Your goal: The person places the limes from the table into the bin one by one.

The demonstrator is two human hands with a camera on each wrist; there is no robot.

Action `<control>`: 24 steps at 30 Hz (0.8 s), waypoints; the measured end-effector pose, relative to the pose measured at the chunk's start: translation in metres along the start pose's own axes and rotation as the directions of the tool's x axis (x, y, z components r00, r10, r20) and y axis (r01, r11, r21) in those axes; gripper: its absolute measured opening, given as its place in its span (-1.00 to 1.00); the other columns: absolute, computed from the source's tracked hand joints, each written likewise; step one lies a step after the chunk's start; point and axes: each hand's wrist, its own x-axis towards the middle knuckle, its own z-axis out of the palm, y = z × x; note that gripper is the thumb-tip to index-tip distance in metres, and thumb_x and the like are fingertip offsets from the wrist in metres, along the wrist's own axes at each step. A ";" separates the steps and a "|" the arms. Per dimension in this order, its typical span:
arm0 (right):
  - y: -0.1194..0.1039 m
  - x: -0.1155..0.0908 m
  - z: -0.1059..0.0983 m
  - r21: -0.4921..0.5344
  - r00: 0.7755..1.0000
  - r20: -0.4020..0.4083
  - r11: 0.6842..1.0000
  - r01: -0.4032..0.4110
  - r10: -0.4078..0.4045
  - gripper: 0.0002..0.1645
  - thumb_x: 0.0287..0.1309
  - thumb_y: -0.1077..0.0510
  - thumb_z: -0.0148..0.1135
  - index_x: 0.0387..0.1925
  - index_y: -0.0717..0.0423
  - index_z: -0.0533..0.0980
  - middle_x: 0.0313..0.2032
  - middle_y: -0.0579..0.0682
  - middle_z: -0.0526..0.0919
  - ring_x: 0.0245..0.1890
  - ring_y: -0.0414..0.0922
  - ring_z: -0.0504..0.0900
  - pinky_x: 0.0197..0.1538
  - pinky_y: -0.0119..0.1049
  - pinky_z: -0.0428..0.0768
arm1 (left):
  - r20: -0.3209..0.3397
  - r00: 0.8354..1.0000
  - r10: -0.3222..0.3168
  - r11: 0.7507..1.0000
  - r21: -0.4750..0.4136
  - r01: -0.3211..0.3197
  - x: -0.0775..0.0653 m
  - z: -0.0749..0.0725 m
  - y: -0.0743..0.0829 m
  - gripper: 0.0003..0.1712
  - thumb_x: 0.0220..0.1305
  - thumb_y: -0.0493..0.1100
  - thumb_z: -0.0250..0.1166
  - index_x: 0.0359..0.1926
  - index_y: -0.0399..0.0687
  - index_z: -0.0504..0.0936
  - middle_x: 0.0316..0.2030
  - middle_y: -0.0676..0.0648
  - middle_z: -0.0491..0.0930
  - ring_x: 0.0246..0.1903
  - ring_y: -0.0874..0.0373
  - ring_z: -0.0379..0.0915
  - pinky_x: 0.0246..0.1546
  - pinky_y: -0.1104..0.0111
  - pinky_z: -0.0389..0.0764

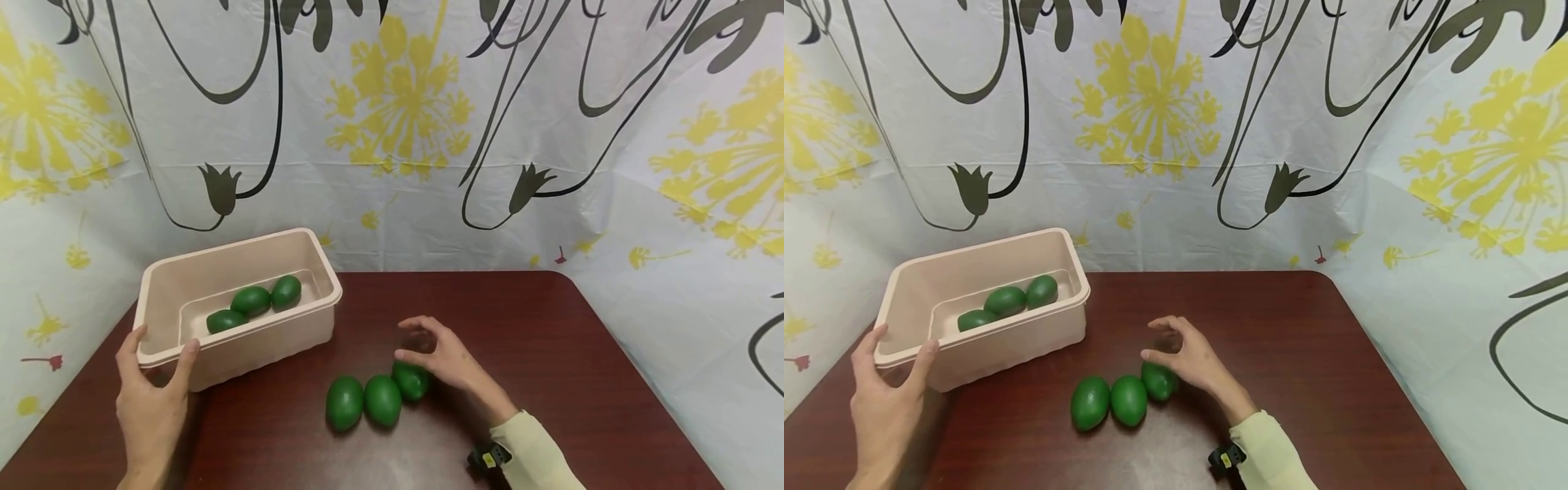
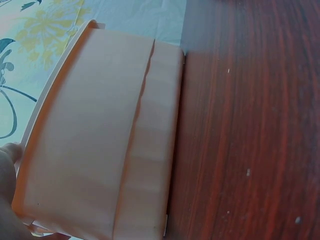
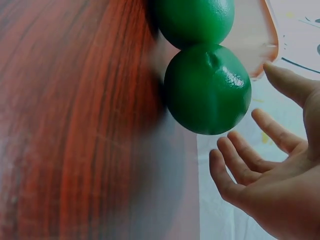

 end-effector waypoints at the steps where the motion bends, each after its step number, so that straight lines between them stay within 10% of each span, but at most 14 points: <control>1: 0.001 0.000 0.000 0.000 1.000 0.014 1.000 0.006 -0.006 -0.41 0.22 -0.05 0.50 0.26 -0.19 0.55 0.31 0.09 0.58 0.29 0.13 0.59 0.24 0.10 0.60 | 0.000 1.000 0.001 1.000 0.002 -0.001 0.000 0.000 0.000 -0.06 0.31 0.26 0.38 0.57 0.68 0.07 0.51 -0.26 0.36 0.37 -0.27 0.34 0.35 -0.24 0.24; 24: 0.017 -0.011 -0.013 -0.005 0.964 0.253 0.997 0.083 -0.079 -0.26 0.16 -0.02 0.55 0.33 0.06 0.50 0.27 0.04 0.60 0.29 0.08 0.57 0.15 -0.17 0.65 | 0.007 1.000 0.020 1.000 0.008 -0.020 0.001 -0.001 0.002 -0.03 0.32 0.25 0.37 0.62 0.51 0.05 0.54 -0.28 0.29 0.45 -0.36 0.27 0.40 -0.33 0.20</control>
